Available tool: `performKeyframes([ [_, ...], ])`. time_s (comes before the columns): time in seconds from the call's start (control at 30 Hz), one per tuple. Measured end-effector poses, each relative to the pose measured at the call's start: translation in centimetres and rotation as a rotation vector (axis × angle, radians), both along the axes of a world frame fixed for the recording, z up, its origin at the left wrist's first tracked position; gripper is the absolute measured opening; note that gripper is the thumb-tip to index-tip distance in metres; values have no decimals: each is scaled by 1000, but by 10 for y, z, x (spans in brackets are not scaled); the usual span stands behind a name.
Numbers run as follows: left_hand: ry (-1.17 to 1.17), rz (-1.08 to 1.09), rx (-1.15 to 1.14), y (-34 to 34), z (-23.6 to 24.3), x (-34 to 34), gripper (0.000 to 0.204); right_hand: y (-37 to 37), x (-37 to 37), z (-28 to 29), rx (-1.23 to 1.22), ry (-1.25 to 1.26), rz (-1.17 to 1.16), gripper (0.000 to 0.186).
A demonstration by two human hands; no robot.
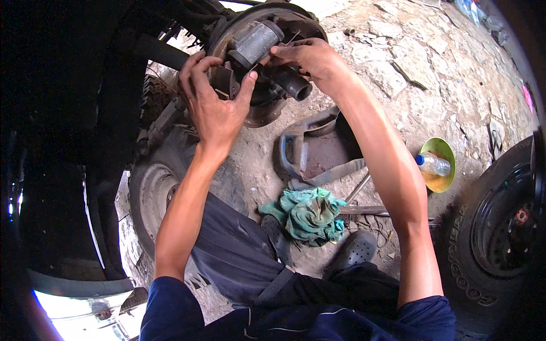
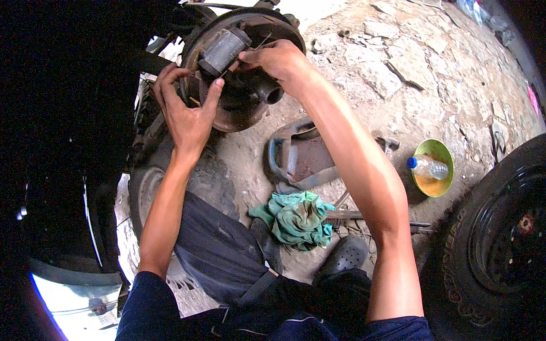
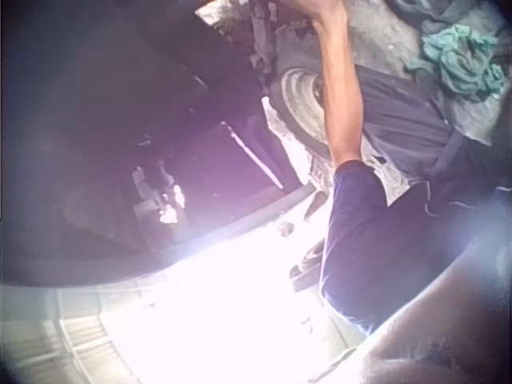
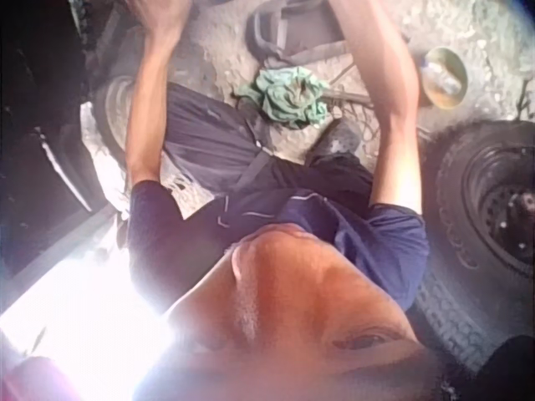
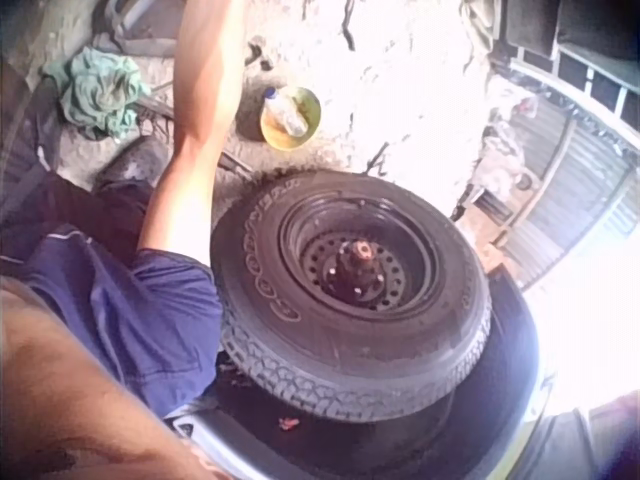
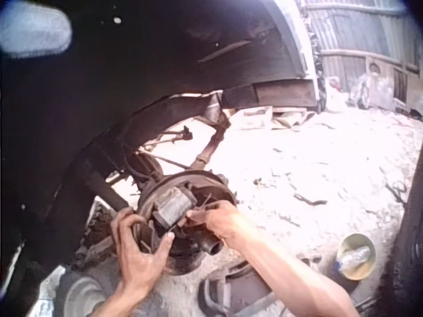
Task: The person installs brake shoes onto a wheel hub assembly by hand, using a hammer and a screwdriver to position components and attach springs.
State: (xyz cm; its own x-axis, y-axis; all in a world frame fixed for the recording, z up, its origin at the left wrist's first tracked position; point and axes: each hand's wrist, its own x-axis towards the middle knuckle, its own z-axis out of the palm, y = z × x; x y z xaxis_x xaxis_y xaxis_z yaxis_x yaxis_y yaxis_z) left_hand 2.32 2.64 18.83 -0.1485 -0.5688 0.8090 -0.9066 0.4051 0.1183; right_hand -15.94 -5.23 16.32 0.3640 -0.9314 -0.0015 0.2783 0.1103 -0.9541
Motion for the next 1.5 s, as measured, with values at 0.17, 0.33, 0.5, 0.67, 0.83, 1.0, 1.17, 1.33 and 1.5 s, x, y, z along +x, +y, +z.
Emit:
performKeyframes([
  [0.17, -125, 37, -20, 4, -12, -5, 20, 0, 3, -3, -12, -57, 4, 18],
  [0.33, -179, 119, -4, 1, -16, -17, 20, -4, -8, -4, 0, 12, -4, 23],
  [0.5, -115, 122, 35, 2, -14, -9, 22, -8, 3, -13, -26, -39, 62, 23],
  [0.67, 70, 25, 59, -2, -20, -19, 19, -8, -5, -17, -73, -55, 80, 26],
  [0.83, 103, -18, 83, 1, -22, -14, 17, -21, -19, -18, -167, 247, -99, 35],
  [1.0, 75, -89, 48, -5, -34, -14, 17, -2, -113, -48, -150, 1172, 153, 30],
  [1.17, 5, -85, -2, -11, -37, -11, 19, 20, -167, -193, 250, 1547, 676, 26],
  [1.33, 75, -100, 11, -11, -38, -11, 19, 95, -164, -280, 406, 1530, 1005, 18],
  [1.5, -40, -51, 16, -12, -37, 3, 21, 142, -147, -280, -40, 1604, 1047, 19],
])
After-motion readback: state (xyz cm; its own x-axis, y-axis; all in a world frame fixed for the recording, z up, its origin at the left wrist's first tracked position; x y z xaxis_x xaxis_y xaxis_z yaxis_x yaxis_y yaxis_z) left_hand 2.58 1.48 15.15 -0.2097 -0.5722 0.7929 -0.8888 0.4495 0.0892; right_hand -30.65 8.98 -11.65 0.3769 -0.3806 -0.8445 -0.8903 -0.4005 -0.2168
